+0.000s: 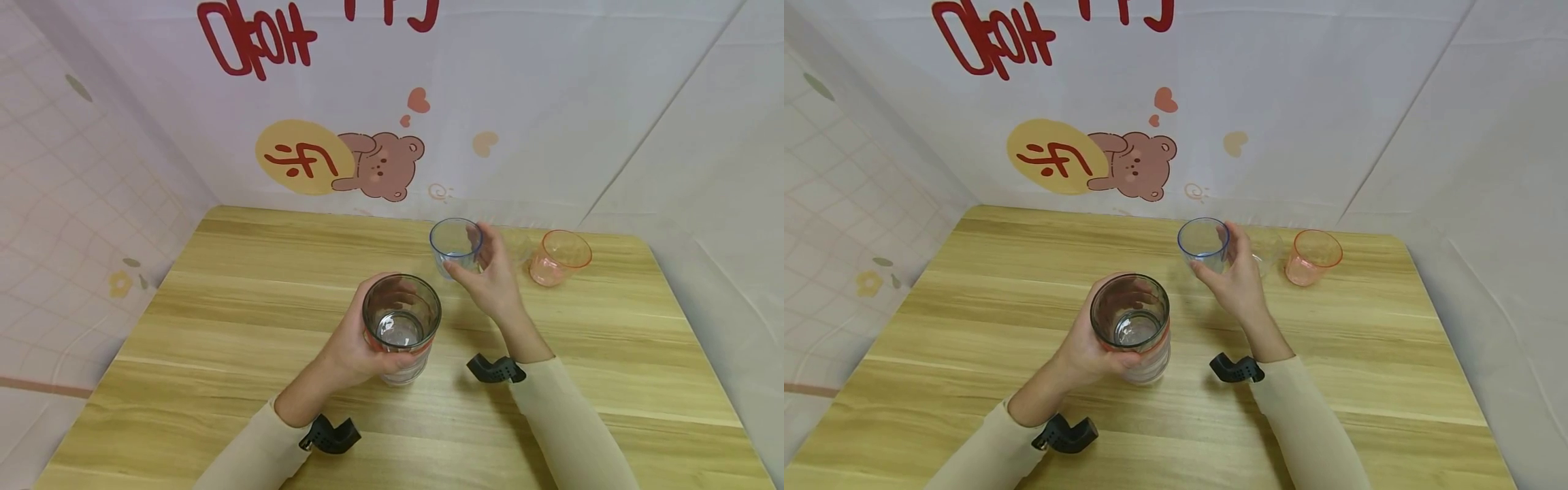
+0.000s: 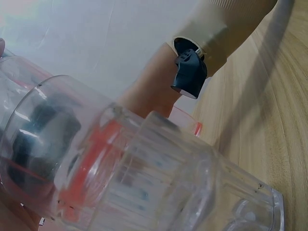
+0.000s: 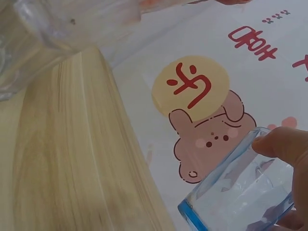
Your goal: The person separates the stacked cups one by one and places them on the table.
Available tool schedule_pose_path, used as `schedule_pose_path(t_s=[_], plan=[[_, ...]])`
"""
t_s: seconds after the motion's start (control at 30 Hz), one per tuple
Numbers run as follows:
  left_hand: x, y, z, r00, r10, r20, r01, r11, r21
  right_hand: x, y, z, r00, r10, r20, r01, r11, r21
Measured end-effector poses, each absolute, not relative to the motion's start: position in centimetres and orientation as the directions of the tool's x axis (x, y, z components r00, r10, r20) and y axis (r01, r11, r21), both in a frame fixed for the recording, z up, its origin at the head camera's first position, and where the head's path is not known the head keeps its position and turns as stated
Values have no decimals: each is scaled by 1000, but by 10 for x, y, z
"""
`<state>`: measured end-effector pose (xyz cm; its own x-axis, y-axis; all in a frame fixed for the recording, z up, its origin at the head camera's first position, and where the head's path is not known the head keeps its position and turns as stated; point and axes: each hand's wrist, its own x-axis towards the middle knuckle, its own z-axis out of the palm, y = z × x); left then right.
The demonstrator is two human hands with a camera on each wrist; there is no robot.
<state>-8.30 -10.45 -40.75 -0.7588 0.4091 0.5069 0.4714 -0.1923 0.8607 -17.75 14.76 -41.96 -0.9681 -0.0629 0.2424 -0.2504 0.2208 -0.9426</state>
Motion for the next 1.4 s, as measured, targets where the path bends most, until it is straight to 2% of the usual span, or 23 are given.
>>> schedule_pose_path(t_s=[1.4], plan=[[-87,-105,-409,-733,413,540,487,-235,841,-195,142,-448,-986,-11,164,-162,247,-955]])
